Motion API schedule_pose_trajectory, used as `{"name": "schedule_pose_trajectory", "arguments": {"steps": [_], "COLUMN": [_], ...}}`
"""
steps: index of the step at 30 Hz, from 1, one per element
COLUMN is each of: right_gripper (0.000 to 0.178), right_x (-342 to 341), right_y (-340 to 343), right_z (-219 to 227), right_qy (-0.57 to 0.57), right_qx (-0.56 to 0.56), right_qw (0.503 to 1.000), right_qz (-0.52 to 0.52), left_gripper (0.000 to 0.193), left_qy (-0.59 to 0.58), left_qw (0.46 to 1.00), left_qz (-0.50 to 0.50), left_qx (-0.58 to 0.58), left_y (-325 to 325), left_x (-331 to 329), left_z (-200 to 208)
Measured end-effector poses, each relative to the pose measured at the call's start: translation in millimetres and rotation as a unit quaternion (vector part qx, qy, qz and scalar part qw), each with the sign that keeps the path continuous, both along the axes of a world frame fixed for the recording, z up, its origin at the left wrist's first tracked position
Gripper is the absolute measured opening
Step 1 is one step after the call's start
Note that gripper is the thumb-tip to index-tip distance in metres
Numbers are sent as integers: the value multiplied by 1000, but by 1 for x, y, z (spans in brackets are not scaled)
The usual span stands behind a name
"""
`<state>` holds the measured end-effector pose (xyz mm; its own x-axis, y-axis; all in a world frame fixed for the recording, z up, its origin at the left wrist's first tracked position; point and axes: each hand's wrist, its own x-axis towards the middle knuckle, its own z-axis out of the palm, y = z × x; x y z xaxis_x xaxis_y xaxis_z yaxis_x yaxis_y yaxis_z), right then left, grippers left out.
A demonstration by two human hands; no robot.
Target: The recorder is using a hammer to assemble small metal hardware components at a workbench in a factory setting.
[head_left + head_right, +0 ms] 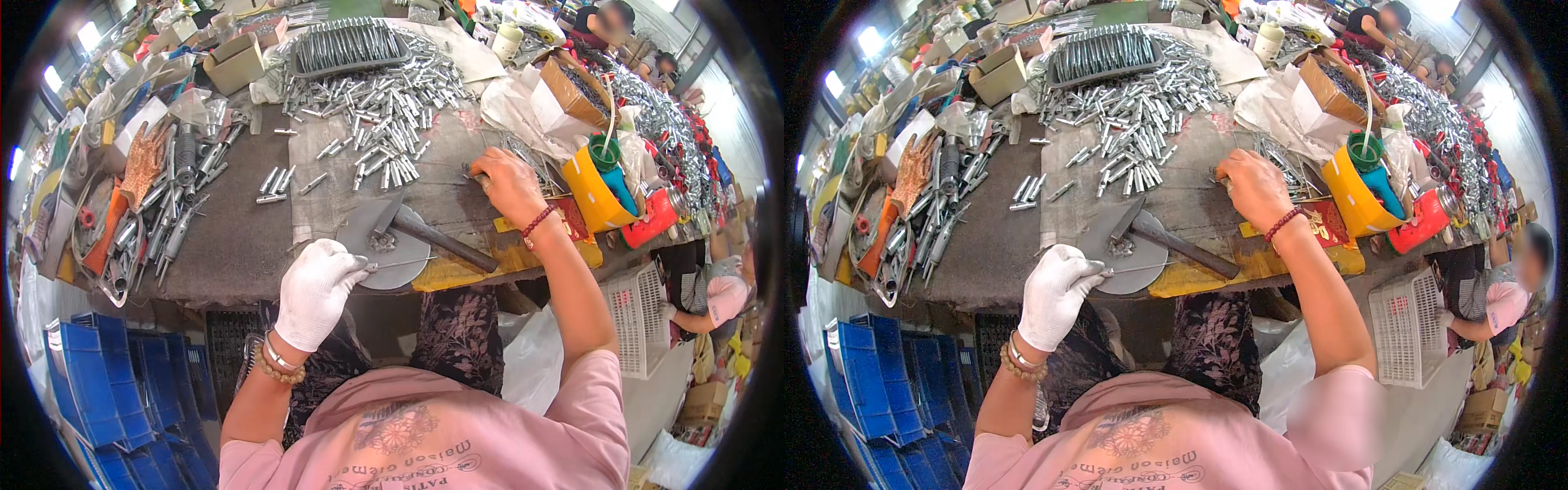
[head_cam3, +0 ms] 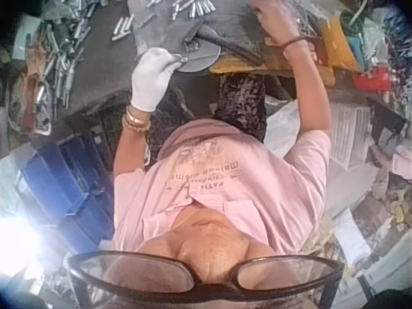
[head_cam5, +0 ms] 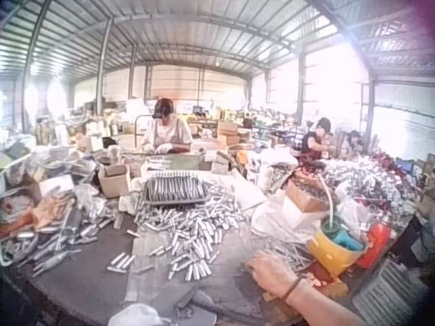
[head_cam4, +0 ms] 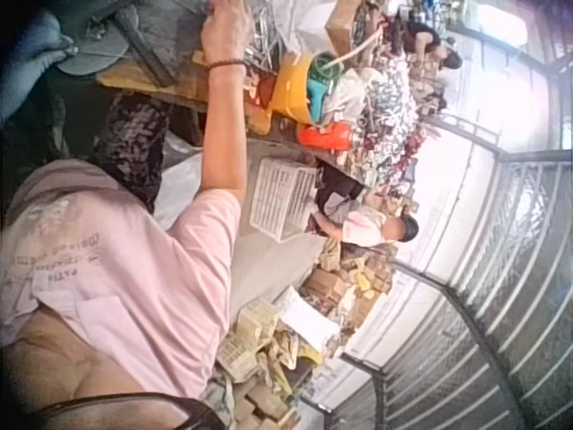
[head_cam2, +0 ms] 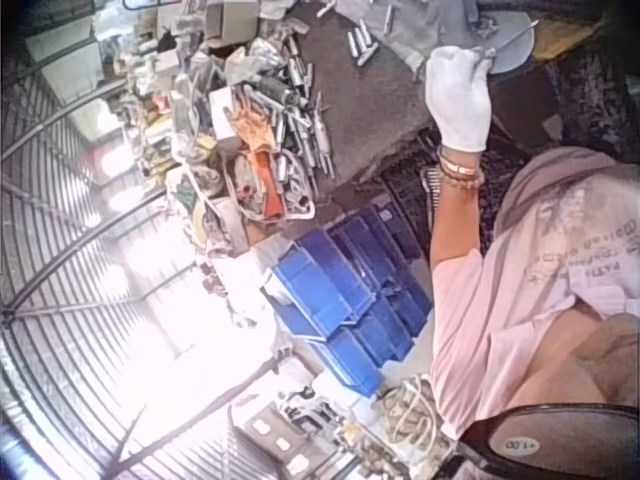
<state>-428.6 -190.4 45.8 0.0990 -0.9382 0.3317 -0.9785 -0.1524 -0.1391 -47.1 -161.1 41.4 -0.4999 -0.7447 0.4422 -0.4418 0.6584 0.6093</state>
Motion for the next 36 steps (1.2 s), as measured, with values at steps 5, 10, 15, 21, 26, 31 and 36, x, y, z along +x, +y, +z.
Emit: {"name": "schedule_pose_trajectory", "arguments": {"steps": [5,10,15,21,26,31,36], "right_gripper": [18,14,15,21,27,29,30], "right_x": [0,17,33,72,131,149,158], "right_y": [3,-3,-13,21,46,55,67], "right_z": [3,10,8,34,45,40,23], "right_qy": [-38,-11,84,-46,-147,-282,-371], "right_qx": [15,32,7,44,52,86,53], "right_qw": [999,999,996,998,974,942,914], "right_qz": [-13,-42,-31,19,162,162,152], "left_gripper": [16,19,17,17,18,18,17], "left_qy": [5,4,7,6,-22,-4,-11], "left_qw": [1000,1000,1000,999,996,997,997], "left_qz": [-4,-3,0,-6,11,0,0], "left_qx": [-3,-15,-29,-46,-81,-81,-78], "left_y": [-1,0,-1,-1,-2,-2,-2], "left_x": [1,2,1,0,2,2,4], "left_z": [-2,-2,-3,-4,-10,-10,-10]}}
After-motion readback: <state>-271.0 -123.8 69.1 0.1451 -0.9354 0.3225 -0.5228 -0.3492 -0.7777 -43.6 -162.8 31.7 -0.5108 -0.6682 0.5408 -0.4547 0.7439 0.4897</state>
